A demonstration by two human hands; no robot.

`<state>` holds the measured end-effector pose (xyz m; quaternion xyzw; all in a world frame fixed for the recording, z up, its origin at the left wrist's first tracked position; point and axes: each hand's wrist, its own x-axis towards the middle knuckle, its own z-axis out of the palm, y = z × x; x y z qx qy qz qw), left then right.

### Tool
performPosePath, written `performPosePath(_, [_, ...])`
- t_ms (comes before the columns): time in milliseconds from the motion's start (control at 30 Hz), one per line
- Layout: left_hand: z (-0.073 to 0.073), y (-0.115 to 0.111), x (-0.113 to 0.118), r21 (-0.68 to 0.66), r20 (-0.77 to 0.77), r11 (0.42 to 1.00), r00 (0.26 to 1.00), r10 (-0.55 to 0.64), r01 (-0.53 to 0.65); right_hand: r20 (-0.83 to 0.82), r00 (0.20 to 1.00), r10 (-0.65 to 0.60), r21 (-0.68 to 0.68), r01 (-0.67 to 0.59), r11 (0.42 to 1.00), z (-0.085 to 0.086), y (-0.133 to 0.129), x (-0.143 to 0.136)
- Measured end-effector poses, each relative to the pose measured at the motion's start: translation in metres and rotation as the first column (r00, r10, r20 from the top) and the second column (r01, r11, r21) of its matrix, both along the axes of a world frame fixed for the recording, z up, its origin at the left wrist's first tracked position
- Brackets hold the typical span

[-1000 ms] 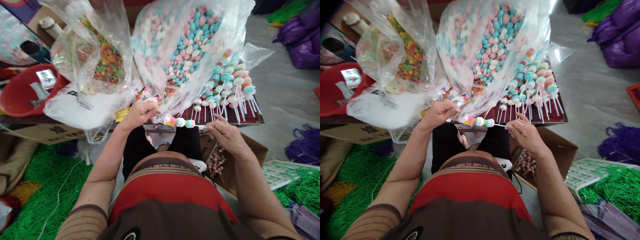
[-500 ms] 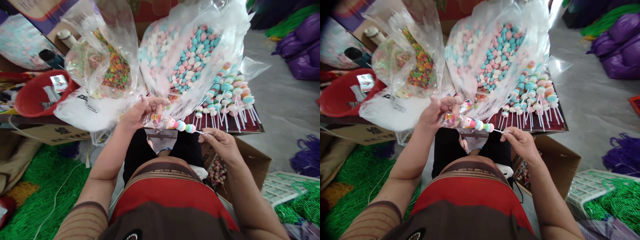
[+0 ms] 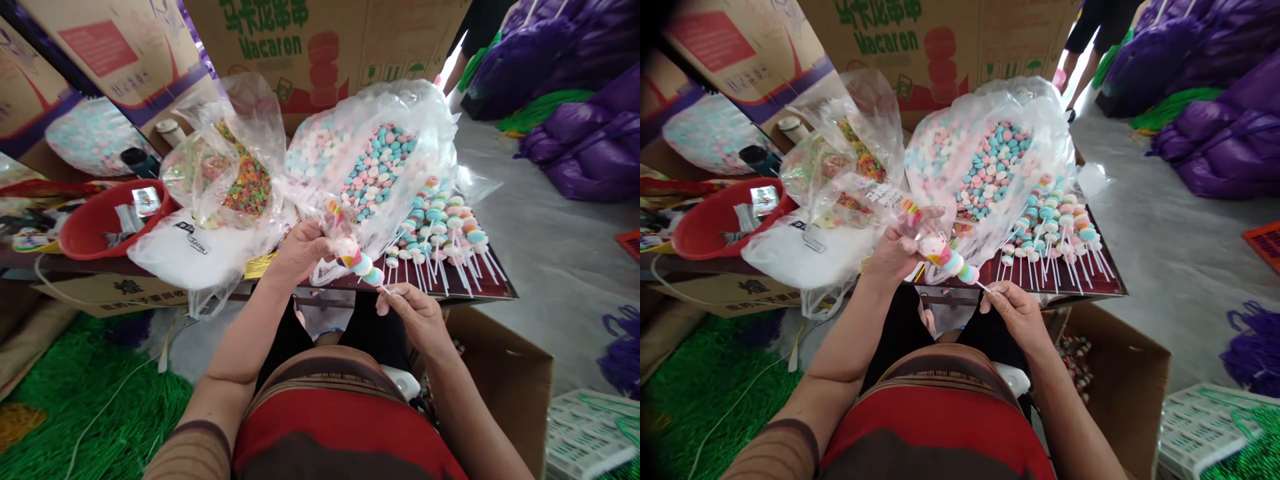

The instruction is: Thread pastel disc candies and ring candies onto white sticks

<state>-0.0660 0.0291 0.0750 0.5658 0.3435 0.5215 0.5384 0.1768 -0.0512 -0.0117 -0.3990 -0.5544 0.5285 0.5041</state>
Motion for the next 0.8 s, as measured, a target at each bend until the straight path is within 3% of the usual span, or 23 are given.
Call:
performPosePath(67, [0.007,0.000,0.003,-0.022,0.099,0.998,0.993,-0.061,0.064,-0.020,1.000,0.004,-0.011,-0.004,1.000,-0.002,0.000,-0.001])
performPosePath(167, [0.008,0.000,0.007,0.005,0.144,0.999,0.989,-0.040,0.040,-0.032,0.999,-0.006,-0.037,0.004,0.999,-0.005,-0.001,-0.007])
performPosePath(333, [0.000,-0.005,0.023,-0.040,0.260,0.999,0.965,0.039,-0.030,-0.118,0.986,-0.121,-0.048,0.116,0.992,-0.012,-0.006,-0.031])
performPosePath(433, [-0.009,-0.010,0.032,-0.075,0.342,0.997,0.938,0.054,-0.030,-0.162,0.978,-0.130,-0.060,0.122,0.991,-0.017,-0.009,-0.042])
performPosePath(567, [-0.015,-0.013,0.028,-0.064,0.311,0.998,0.950,0.036,-0.017,-0.154,0.980,-0.128,-0.037,0.123,0.992,-0.017,-0.009,-0.044])
performPosePath(733, [0.006,-0.006,0.018,0.020,0.313,0.992,0.941,-0.128,0.128,-0.112,0.985,-0.134,-0.046,0.130,0.991,-0.011,-0.007,-0.042])
performPosePath(800, [0.016,-0.005,0.021,0.022,0.354,0.992,0.927,-0.121,0.121,-0.118,0.984,-0.134,-0.058,0.128,0.990,-0.008,-0.007,-0.043])
